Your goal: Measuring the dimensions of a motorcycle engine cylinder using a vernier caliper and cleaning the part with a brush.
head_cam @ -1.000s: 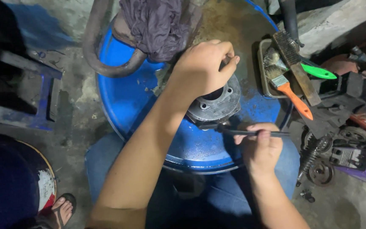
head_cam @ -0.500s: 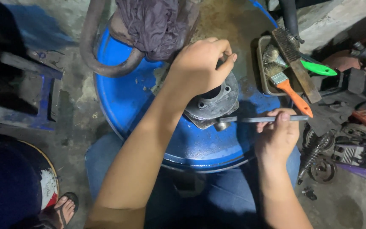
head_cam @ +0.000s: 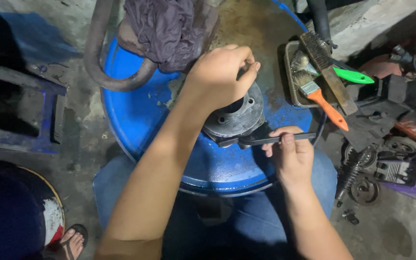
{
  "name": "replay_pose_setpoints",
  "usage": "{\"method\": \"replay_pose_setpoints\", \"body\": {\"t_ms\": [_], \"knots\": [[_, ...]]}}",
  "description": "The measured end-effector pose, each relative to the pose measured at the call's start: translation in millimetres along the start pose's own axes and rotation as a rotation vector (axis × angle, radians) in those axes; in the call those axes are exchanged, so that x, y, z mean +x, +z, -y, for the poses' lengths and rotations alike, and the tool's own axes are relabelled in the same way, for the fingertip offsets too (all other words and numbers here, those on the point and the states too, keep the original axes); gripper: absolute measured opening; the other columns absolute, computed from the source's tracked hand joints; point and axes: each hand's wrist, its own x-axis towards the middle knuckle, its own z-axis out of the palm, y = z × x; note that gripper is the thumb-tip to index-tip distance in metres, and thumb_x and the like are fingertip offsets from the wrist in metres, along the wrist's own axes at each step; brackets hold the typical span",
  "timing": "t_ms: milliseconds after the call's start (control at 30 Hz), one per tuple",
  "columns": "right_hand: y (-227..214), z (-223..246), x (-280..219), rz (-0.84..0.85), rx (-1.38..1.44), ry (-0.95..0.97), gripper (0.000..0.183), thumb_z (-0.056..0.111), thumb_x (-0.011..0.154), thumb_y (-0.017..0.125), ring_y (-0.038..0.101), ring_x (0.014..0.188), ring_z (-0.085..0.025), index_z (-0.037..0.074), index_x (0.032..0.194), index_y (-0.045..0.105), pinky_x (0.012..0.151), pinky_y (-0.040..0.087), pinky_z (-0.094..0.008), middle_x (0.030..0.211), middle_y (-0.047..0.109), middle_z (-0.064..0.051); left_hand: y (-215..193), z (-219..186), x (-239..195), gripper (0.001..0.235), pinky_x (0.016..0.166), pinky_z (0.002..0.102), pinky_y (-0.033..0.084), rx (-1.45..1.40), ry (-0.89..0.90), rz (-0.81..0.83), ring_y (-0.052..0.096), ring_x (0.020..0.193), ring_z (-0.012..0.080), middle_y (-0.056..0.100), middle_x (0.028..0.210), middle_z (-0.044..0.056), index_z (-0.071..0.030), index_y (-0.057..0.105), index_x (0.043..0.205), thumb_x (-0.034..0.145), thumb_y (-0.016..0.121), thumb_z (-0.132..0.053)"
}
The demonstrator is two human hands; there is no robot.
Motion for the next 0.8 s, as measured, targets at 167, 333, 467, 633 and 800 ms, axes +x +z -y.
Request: {"method": "replay_pose_setpoints", "body": {"t_ms": [167,333,467,633,800], "knots": [[-7.4,-5.2,9.7,-0.250,0.018,-0.052,0.036,0.043,0.129,0.069,0.061,0.065,-0.015,0.008,0.117,0.068,0.066,0.049,-0.026,0.085,0.067,-0.008,2.0,3.1,0.1,0.029,0.083,0.053,0.058,0.006,0.021,-0.025,0.081,0.100,0.0318,0.087,0.111,0.005,-0.015,0.083,0.111,0.116,0.068,-0.040],[-5.3,-0.8,0.7,-0.039,0.058,-0.032,0.034,0.033,0.133,0.063,0.071,0.074,-0.022,0.001,0.124,0.071,0.074,0.061,-0.031,0.091,0.076,-0.020,-0.8,-0.7,-1.6,0.029,0.083,0.054,0.057,0.002,0.017,-0.029,0.080,0.100,0.0342,0.087,0.110,0.006,-0.015,0.081,0.109,0.115,0.068,-0.040],[-20.4,13.2,10.0,-0.465,-0.037,-0.172,0.033,0.043,0.129,0.069,0.061,0.065,-0.016,0.013,0.117,0.061,0.062,0.051,-0.027,0.115,0.069,-0.006,0.6,2.9,-6.4,0.026,0.083,0.053,0.058,-0.004,0.098,-0.078,0.079,0.100,0.0334,0.084,0.108,0.007,-0.013,0.082,0.109,0.116,0.069,-0.034],[-22.6,35.8,6.3,-0.509,-0.076,-0.253,0.030,0.046,0.129,0.068,0.066,0.075,-0.017,0.018,0.121,0.063,0.062,0.057,-0.030,0.118,0.067,-0.004,-8.9,-15.5,-19.2,0.024,0.094,0.053,0.056,0.006,0.280,-0.180,0.073,0.104,0.0353,0.078,0.105,0.006,-0.011,0.081,0.111,0.120,0.063,-0.023],[-24.7,72.9,-4.5,-0.290,-0.497,-0.467,0.031,0.027,0.129,0.074,0.078,0.077,-0.030,0.000,0.130,0.061,0.077,0.065,-0.039,0.113,0.066,-0.020,-20.3,-67.9,-62.8,0.032,0.104,0.059,0.055,0.036,0.608,-0.022,0.074,0.127,0.0377,0.082,0.137,0.010,-0.014,0.081,0.147,0.119,0.071,-0.023]]}}
